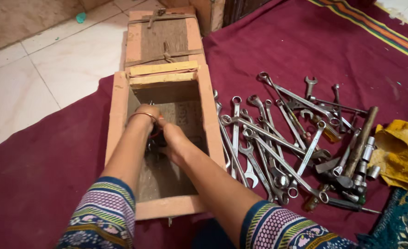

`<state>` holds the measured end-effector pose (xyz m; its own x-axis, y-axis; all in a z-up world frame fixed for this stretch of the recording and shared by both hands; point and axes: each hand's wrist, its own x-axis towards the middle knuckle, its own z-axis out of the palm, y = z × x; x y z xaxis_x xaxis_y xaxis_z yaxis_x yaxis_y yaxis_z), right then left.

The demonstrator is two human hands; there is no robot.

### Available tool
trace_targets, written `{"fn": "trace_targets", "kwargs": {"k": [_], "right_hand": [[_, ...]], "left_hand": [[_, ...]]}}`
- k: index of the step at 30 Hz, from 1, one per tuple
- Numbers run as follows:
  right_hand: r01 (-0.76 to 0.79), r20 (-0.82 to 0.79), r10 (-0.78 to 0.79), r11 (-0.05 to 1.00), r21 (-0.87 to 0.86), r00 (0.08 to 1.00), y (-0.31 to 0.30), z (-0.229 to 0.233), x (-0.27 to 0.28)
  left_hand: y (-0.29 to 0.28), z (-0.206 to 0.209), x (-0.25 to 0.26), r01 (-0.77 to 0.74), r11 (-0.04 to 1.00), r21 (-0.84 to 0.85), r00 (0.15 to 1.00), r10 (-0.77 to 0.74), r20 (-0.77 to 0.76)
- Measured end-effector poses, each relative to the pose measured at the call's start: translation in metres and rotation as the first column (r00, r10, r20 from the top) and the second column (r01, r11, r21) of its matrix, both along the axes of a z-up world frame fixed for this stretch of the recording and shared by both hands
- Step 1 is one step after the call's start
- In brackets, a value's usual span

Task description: The person sits on a maroon cloth and organizes a pile of metal tools, including wrenches and sockets. They wipe the tools with a yellow cloth and place them into a wooden box.

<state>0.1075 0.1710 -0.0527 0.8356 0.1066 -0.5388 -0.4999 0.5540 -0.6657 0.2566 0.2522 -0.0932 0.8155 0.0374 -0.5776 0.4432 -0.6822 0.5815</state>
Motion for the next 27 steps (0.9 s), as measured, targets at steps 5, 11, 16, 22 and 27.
{"fn": "trace_targets", "kwargs": {"k": [5, 11, 16, 22, 27], "right_hand": [[0.111, 0.191, -0.023, 0.879, -0.464, 0.981, 0.000, -0.002, 0.002], [0.230, 0.279, 0.007, 0.548, -0.804, 0.960, -0.003, 0.017, -0.014], [0.177, 0.116, -0.151, 0.512, -0.841, 0.982, -0.007, 0.025, -0.022], [0.322, 0.355, 0.087, 0.267, -0.908, 0.931, 0.003, 0.002, -0.011], [0.258, 0.284, 0.015, 0.375, -0.891, 0.959, 0.012, -0.018, 0.014]], "left_hand": [[-0.019, 0.025, -0.016, -0.076, 0.975, 0.210, 0.975, 0.029, 0.219], [-0.011, 0.097, -0.040, -0.052, 0.994, 0.092, 0.905, 0.008, 0.426], [0.044, 0.160, -0.080, 0.199, 0.979, -0.044, 0.623, -0.092, 0.777], [0.071, 0.169, -0.125, 0.401, 0.847, -0.349, 0.604, 0.042, 0.796], [0.066, 0.166, -0.132, 0.329, 0.836, -0.439, 0.625, 0.156, 0.765]]}}
